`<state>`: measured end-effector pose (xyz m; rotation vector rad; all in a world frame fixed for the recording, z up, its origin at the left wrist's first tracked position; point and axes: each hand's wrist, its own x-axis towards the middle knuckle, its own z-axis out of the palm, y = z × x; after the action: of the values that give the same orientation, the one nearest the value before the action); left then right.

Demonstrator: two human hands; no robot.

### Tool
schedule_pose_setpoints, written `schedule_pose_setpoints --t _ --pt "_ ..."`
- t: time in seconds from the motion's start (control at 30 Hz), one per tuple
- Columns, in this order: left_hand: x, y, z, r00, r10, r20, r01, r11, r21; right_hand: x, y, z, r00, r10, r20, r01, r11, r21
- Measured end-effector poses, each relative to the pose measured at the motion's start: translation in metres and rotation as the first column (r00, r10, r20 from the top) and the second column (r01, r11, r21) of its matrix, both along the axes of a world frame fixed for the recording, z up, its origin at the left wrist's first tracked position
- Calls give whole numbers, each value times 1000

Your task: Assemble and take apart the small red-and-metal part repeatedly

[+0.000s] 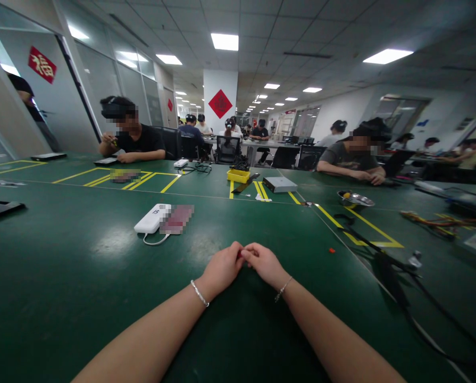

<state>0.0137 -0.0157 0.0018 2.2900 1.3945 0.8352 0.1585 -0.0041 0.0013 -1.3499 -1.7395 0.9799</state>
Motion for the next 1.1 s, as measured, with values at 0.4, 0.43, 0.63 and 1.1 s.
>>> schedule_pose_setpoints --t 0.4,0.43,0.63,1.1 --pt "-3 15 3 714 142 685 183 907 -379 201 26 -5 409 -602 686 650 720 245" --pt "-4 15 3 694 147 705 201 900 -386 207 25 -7 407 -590 697 662 717 220" --pt "-9 18 1 596 139 791 259 899 -354 211 24 -9 350 -585 732 682 695 230" --pt "-14 18 2 440 177 880 610 660 -438 41 4 11 683 -88 -725 -206 929 -307"
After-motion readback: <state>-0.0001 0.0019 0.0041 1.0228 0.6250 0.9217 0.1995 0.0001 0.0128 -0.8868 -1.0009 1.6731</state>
